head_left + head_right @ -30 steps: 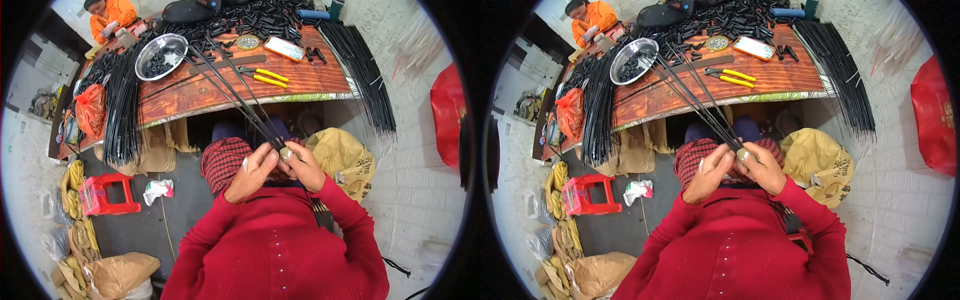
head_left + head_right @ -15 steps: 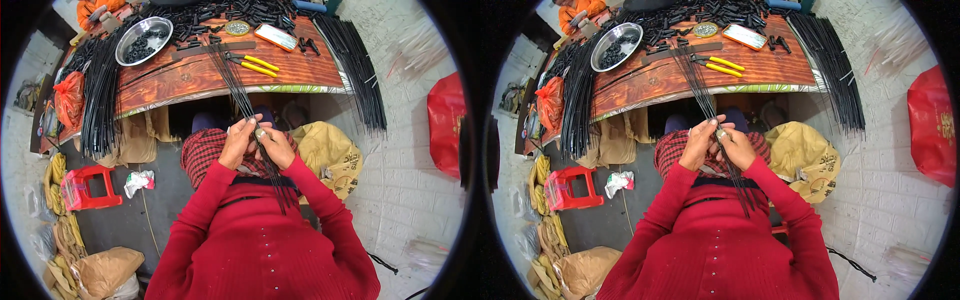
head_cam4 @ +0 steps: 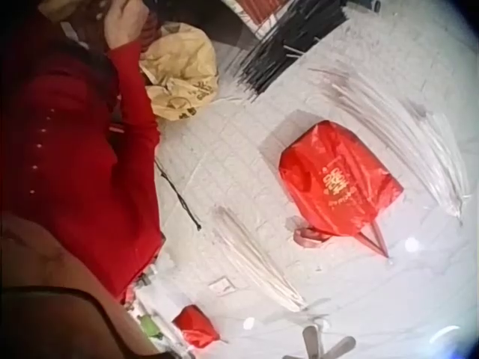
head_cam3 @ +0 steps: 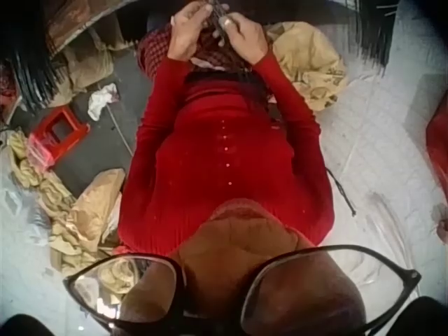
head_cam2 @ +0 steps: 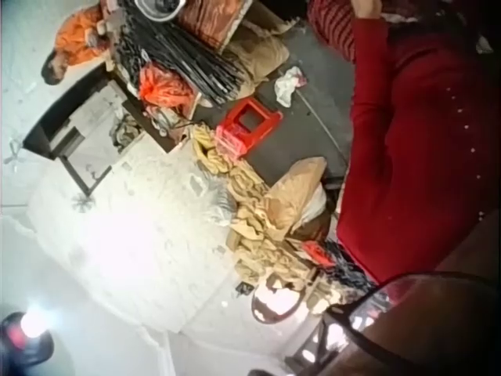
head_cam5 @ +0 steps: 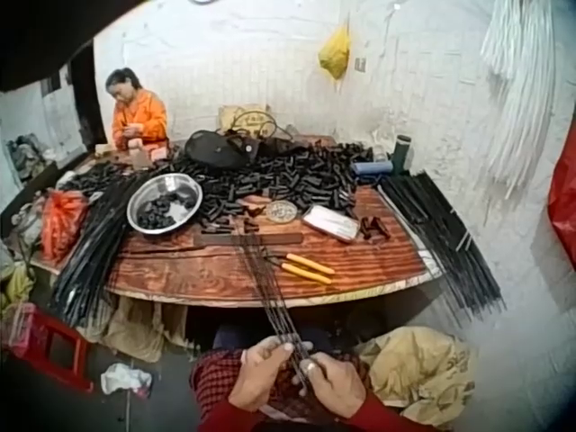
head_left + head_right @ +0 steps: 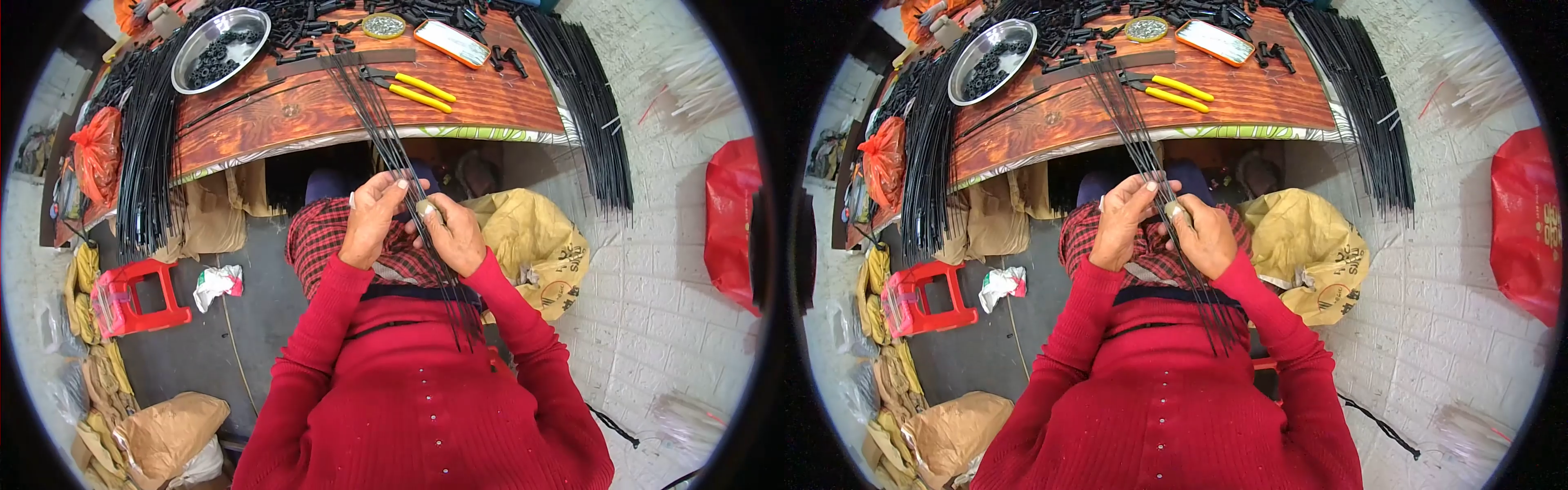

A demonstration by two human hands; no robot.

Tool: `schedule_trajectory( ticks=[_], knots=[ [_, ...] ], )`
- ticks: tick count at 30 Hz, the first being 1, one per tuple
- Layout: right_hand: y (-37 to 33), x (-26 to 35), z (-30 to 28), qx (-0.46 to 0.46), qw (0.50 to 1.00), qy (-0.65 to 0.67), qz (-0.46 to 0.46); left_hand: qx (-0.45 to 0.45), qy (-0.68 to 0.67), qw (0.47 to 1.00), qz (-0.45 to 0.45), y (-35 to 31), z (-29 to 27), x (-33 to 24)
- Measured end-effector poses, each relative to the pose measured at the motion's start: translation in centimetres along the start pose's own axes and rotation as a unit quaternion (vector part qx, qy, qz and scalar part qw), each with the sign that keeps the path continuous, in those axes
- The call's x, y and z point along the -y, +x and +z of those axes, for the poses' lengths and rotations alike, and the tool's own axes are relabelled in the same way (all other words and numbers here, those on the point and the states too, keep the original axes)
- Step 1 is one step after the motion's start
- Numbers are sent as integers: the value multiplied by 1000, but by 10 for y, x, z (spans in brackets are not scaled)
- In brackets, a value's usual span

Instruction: The worker is assembling bundles of black rods into a central hub on a manufacturing production line.

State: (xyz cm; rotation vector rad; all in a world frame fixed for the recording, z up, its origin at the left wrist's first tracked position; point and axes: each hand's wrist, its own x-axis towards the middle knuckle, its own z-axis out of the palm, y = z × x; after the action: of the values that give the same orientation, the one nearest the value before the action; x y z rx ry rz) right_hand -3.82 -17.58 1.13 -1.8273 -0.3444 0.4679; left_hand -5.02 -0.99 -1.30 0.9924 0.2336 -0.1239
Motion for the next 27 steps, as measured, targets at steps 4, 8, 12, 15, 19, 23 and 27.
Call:
schedule_trajectory(
  ticks=[4,8,12,15,19,23,27],
  knots=[
    [2,-16,-5,-24,990,-124,-63,-5,-11,1000,0,4,-6,9],
    [0,-10,-10,-44,985,-158,-61,-5,-13,1000,-2,7,-4,9],
    [0,-6,-9,-89,961,-233,-116,-17,16,1000,1,13,-6,15],
    [-1,-2,-9,-127,939,-283,-150,-26,16,1000,-1,13,-6,15],
    [0,-3,-12,-153,938,-270,-152,-39,8,999,-6,12,-1,10],
    [5,-4,-22,-145,950,-208,-181,-38,6,999,-8,11,1,8],
    [11,1,-30,-126,969,-146,-153,-53,2,998,-27,9,3,10]
  ],
)
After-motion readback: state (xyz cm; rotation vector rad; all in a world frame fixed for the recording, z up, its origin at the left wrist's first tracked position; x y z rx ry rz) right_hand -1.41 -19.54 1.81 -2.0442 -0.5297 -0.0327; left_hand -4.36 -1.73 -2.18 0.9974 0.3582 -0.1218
